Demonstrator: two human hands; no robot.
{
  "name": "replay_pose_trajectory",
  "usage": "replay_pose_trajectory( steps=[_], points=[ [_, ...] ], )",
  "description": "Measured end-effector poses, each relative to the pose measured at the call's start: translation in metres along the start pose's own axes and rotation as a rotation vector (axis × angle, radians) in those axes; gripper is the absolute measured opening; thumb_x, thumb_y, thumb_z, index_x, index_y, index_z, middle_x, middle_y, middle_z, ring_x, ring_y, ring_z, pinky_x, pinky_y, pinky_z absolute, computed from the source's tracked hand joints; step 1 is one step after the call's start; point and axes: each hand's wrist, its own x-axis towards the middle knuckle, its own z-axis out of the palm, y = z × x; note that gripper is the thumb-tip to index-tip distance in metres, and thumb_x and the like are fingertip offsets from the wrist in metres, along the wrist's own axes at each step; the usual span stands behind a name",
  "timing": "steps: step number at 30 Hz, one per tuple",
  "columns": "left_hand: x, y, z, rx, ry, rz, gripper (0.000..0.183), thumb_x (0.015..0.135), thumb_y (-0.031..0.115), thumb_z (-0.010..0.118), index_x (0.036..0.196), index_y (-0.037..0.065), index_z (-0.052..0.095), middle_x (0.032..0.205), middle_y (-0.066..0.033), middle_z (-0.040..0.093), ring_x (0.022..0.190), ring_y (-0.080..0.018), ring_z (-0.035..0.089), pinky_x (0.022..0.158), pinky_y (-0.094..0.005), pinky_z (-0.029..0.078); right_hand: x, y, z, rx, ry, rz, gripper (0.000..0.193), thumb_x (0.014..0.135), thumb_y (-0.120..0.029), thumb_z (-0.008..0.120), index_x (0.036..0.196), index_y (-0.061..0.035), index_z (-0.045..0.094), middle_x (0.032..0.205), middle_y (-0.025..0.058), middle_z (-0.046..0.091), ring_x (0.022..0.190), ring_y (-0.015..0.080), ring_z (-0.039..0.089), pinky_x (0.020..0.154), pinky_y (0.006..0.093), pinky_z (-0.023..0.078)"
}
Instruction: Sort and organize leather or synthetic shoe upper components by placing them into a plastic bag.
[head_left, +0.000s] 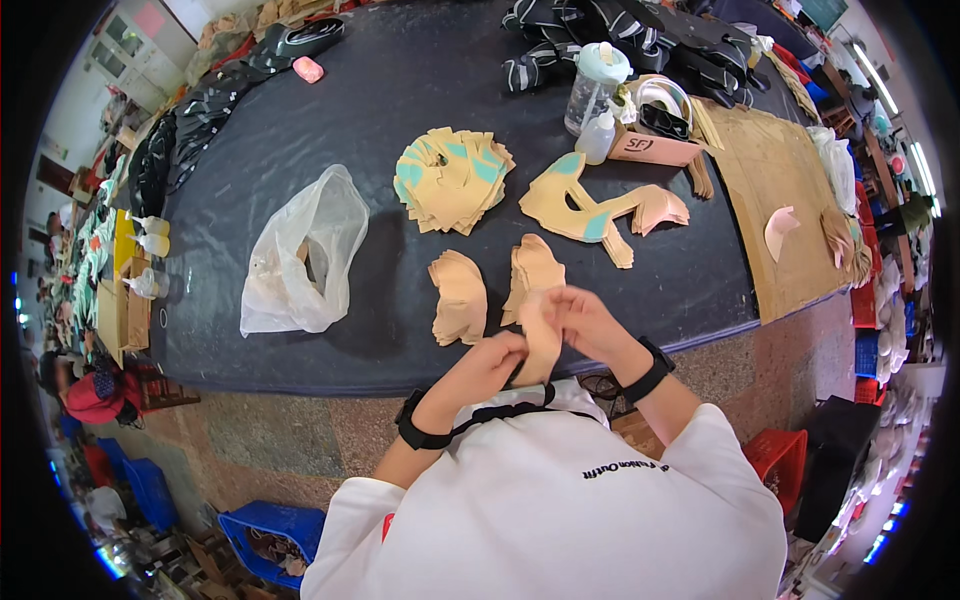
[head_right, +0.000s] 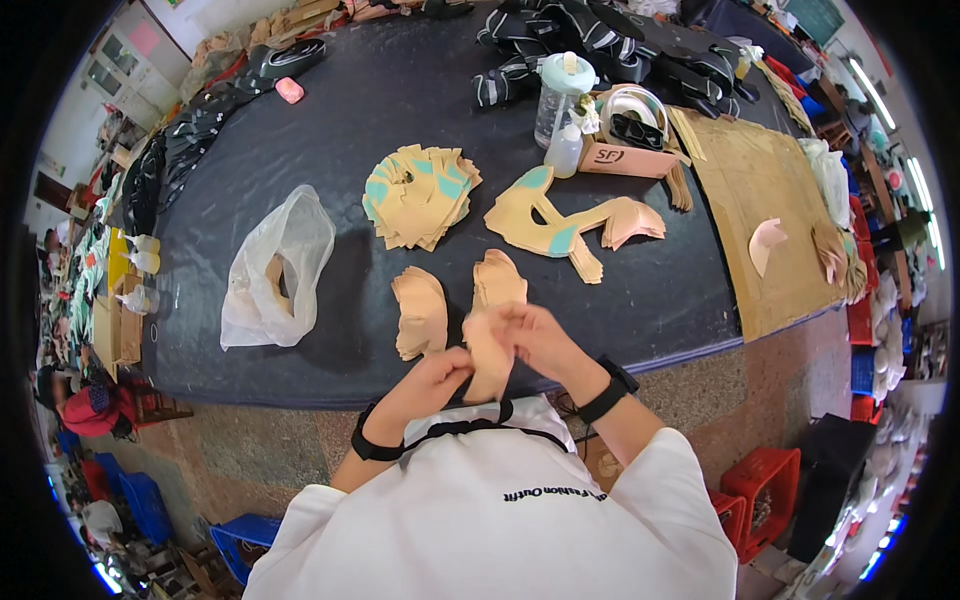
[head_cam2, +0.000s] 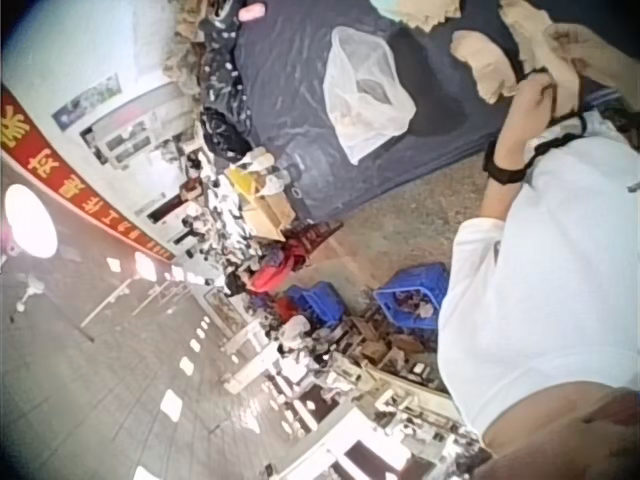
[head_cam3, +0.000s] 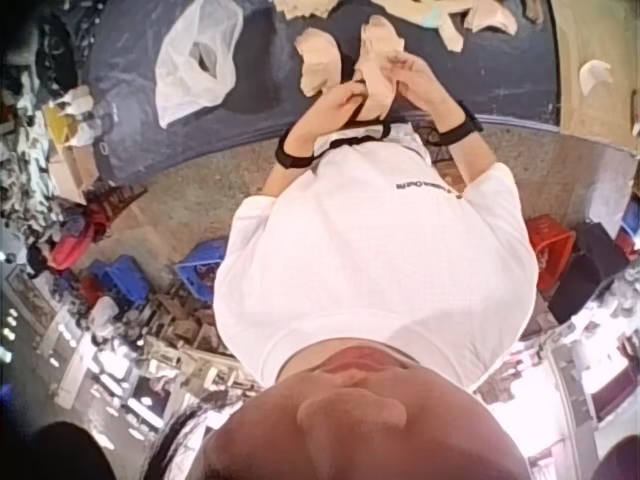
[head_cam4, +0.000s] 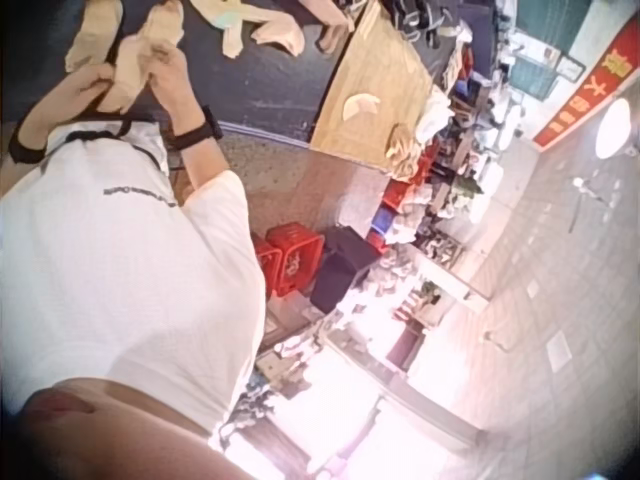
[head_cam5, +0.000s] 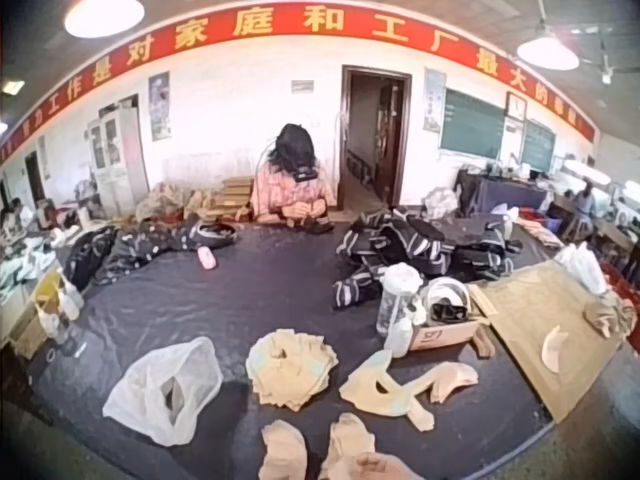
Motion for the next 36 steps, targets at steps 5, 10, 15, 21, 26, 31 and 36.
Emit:
replay_pose_trajectory(
  steps=[5,10,15,21,26,31,36],
  points=[
    [-0.007,-0.037,-0.005,0.282,0.751,0.004,0.042,0.076,-0.01,0.039,0.116,-0.002,0.047,0.111,-0.0187,0.056,0.102,-0.0326,0.055,0.09,-0.0351,0.042,0.036,-0.002,-0.007,-0.962,0.558,-0.653,0.039,0.077,-0.008,0.064,0.113,0.0008,0.051,0.099,0.0076,0.06,0.089,0.0214,0.057,0.081,0.0323,0.046],
    [-0.015,-0.046,-0.013,0.2,0.759,-0.174,0.054,0.075,-0.01,0.039,0.128,-0.002,0.031,0.116,-0.0231,0.053,0.108,-0.0362,0.053,0.093,-0.0395,0.04,0.07,0.033,0.031,-1.59,0.152,-1.037,0.021,0.067,-0.01,0.063,0.088,-0.0052,0.059,0.095,0.007,0.058,0.092,0.0237,0.056,0.076,0.0318,0.048],
    [-0.015,-0.057,-0.01,-0.003,0.774,-0.248,0.053,0.076,-0.01,0.034,0.128,0.0,0.032,0.117,-0.0196,0.054,0.11,-0.0305,0.053,0.092,-0.0353,0.041,0.09,0.054,0.047,-1.672,0.057,-1.02,0.02,0.064,-0.006,0.061,0.083,-0.0066,0.06,0.083,0.0061,0.056,0.081,0.0226,0.057,0.067,0.0314,0.048],
    [-0.008,-0.063,-0.009,0.09,0.872,-0.184,0.035,0.082,0.003,0.05,0.117,0.0,0.046,0.101,-0.0176,0.055,0.096,-0.0309,0.056,0.085,-0.0372,0.044,0.086,0.048,0.053,-1.525,0.191,-0.944,0.012,0.072,-0.013,0.062,0.081,-0.0054,0.059,0.079,0.006,0.054,0.078,0.0235,0.056,0.065,0.0328,0.048],
    [-0.005,-0.048,-0.024,0.388,0.924,-0.1,0.027,0.082,0.009,0.056,0.107,0.0,0.054,0.099,-0.016,0.054,0.094,-0.0306,0.055,0.082,-0.0375,0.044,0.043,0.033,0.06,-1.173,0.423,-0.665,0.011,0.081,-0.009,0.061,0.088,-0.0011,0.06,0.082,0.0107,0.056,0.071,0.0223,0.058,0.061,0.0321,0.048],
    [0.0,-0.046,-0.025,0.244,0.881,-0.121,0.027,0.081,0.01,0.058,0.106,0.001,0.055,0.101,-0.0156,0.054,0.092,-0.0306,0.053,0.083,-0.0381,0.042,0.022,0.014,0.023,-1.18,0.777,-0.594,0.02,0.076,-0.015,0.065,0.092,-0.0047,0.058,0.094,0.0116,0.052,0.091,0.031,0.05,0.075,0.0389,0.044],
    [0.01,-0.06,-0.025,0.376,1.03,-0.168,0.028,0.08,0.009,0.059,0.106,0.0,0.055,0.097,-0.0135,0.057,0.09,-0.0262,0.056,0.083,-0.0358,0.044,0.02,0.023,0.012,-1.626,0.62,-0.555,0.043,0.068,-0.022,0.072,0.106,-0.0092,0.058,0.109,0.0116,0.046,0.104,0.0304,0.043,0.085,0.0388,0.038]
  ],
)
